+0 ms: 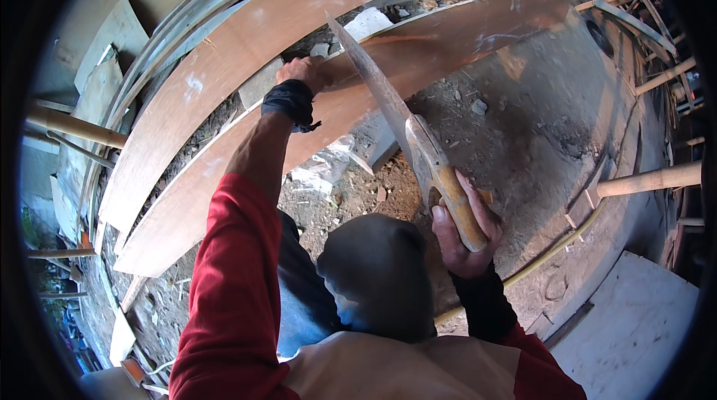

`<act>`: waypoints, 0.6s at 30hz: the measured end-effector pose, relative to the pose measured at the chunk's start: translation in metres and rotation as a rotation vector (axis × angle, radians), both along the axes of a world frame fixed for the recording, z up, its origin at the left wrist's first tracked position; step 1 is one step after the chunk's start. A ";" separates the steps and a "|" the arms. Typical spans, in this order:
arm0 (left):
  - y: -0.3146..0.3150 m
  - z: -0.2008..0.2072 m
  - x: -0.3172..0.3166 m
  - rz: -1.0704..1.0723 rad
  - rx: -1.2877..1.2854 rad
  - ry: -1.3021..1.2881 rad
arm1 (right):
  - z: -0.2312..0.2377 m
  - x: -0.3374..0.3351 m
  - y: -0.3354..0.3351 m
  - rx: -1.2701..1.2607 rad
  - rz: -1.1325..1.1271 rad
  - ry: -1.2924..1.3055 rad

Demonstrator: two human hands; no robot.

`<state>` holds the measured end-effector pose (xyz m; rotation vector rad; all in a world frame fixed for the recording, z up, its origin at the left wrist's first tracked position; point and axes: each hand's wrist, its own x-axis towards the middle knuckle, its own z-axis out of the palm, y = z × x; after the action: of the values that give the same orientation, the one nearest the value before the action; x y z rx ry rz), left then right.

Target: The person measures a wooden board with a tape measure, marks it with a pencil, and then uses a hand saw to cut the board along the marked line.

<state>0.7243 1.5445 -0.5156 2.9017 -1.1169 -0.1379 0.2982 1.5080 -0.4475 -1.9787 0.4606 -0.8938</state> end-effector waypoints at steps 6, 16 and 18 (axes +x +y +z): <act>0.018 -0.002 -0.010 -0.023 -0.019 0.040 | -0.008 0.004 -0.009 -0.037 0.036 0.042; 0.000 0.017 -0.032 -0.093 0.052 0.011 | -0.011 -0.001 -0.013 0.017 -0.002 0.064; -0.014 0.019 -0.035 -0.101 0.077 -0.015 | -0.013 -0.005 -0.014 0.006 -0.018 0.054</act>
<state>0.6891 1.5309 -0.4963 2.9178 -1.2892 -0.1648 0.2931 1.4940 -0.4608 -2.0003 0.5118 -0.8505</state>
